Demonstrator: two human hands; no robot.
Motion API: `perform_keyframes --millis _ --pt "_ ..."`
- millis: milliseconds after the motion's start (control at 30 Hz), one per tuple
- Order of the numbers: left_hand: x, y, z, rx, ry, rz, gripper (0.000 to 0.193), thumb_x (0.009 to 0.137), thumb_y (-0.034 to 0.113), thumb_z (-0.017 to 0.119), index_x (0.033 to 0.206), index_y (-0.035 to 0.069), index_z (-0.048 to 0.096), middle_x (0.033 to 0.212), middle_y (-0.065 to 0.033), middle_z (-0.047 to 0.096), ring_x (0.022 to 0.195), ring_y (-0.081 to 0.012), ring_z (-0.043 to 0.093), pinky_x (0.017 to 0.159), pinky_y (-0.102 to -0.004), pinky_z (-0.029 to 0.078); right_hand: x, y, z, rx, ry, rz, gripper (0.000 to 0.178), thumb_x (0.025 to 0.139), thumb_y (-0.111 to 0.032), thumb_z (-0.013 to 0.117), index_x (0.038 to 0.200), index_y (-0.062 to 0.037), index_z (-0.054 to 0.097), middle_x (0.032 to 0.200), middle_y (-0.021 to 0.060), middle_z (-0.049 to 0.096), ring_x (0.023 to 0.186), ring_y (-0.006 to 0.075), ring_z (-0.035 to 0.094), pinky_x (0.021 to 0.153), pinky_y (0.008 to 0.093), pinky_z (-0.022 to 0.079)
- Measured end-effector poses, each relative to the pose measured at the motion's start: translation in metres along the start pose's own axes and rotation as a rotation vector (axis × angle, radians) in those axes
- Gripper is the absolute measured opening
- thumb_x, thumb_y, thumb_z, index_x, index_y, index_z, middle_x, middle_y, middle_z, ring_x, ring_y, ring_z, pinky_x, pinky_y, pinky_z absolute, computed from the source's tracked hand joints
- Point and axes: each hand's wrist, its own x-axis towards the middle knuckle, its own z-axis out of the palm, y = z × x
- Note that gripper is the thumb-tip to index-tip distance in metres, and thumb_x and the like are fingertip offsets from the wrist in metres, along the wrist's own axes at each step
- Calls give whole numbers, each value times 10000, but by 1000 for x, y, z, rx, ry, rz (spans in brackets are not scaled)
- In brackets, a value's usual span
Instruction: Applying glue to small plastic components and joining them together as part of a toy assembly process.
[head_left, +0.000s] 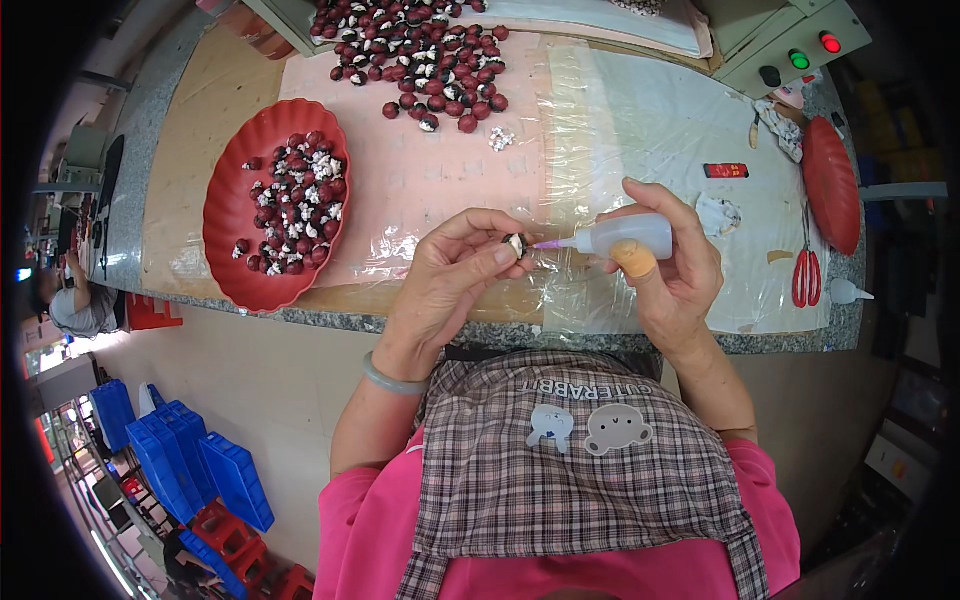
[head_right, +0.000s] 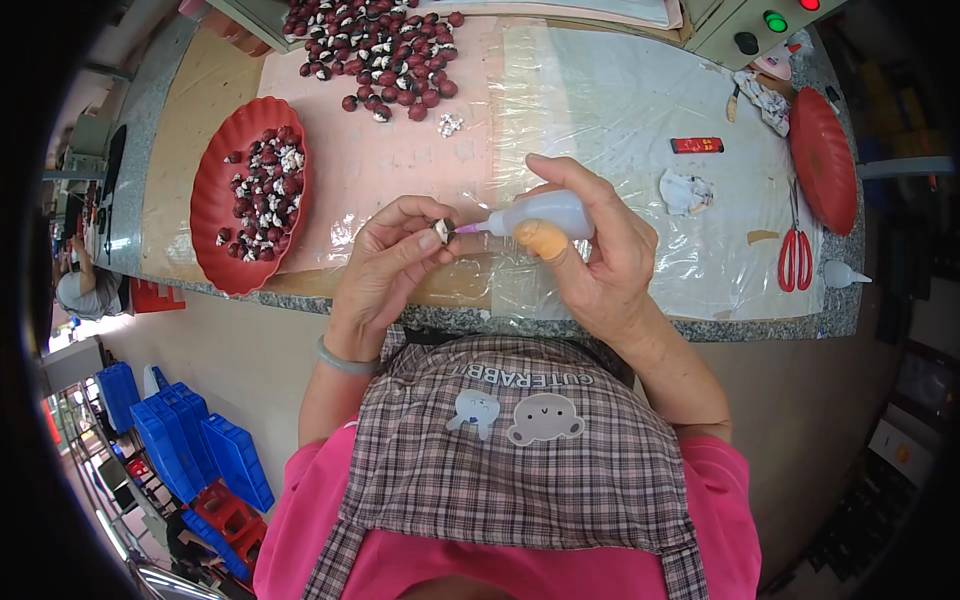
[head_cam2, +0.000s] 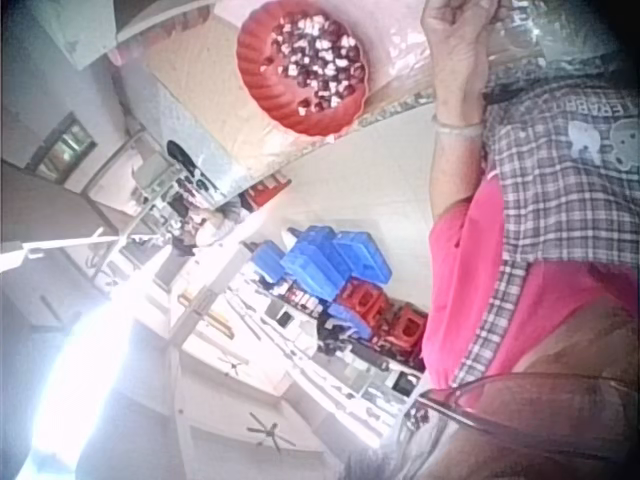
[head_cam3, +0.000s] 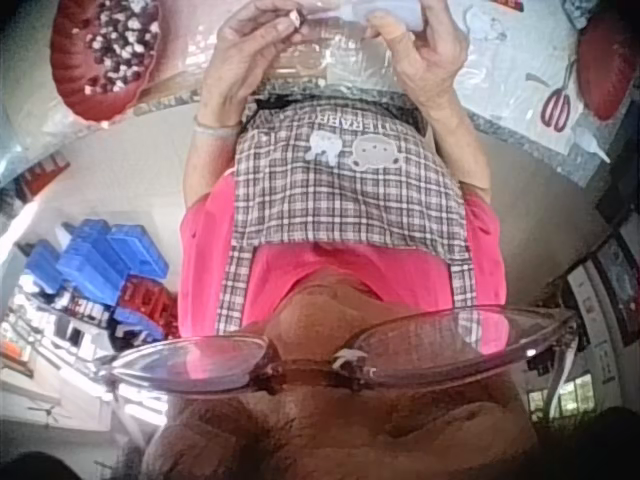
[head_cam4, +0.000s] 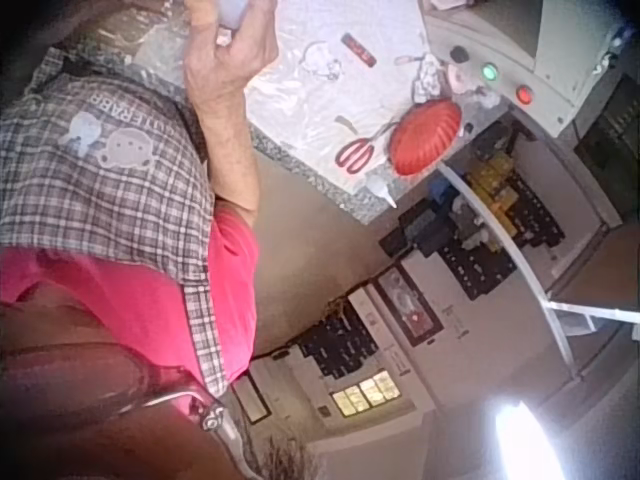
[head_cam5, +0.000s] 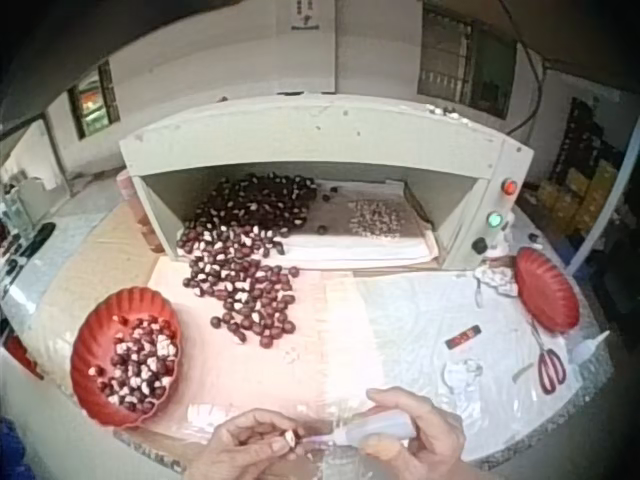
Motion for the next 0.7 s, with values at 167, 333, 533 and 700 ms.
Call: perform_keyframes --millis 167,333,533,700 --pt "0 -1 0 4 3 -9 209 876 -18 595 1085 -16 586 982 -101 630 874 -167 636 799 -261 526 0 2 1 -35 -5 -10 417 840 -167 693 1187 28 567 930 134 669 826 178 670 720 266 523" --pt "1 -1 0 10 -2 -19 201 875 -14 599 1076 -14 594 981 -97 632 864 -158 632 794 -257 523 1 0 3 -49 -9 -9 416 833 -176 700 1173 26 572 922 144 669 817 197 675 713 275 525" --pt "2 -3 -5 -8 -14 -26 198 878 1 602 1075 -15 600 964 -93 636 845 -148 632 761 -241 524 4 4 4 -193 -27 -232 412 779 -151 741 1129 7 593 893 135 673 786 209 675 652 275 525" --pt "2 0 -8 -36 -30 -31 206 880 12 605 1083 -20 600 960 -93 637 825 -137 630 732 -235 526 4 9 1 -202 -55 -273 343 750 -113 763 1037 5 617 887 120 679 753 199 671 628 260 516"
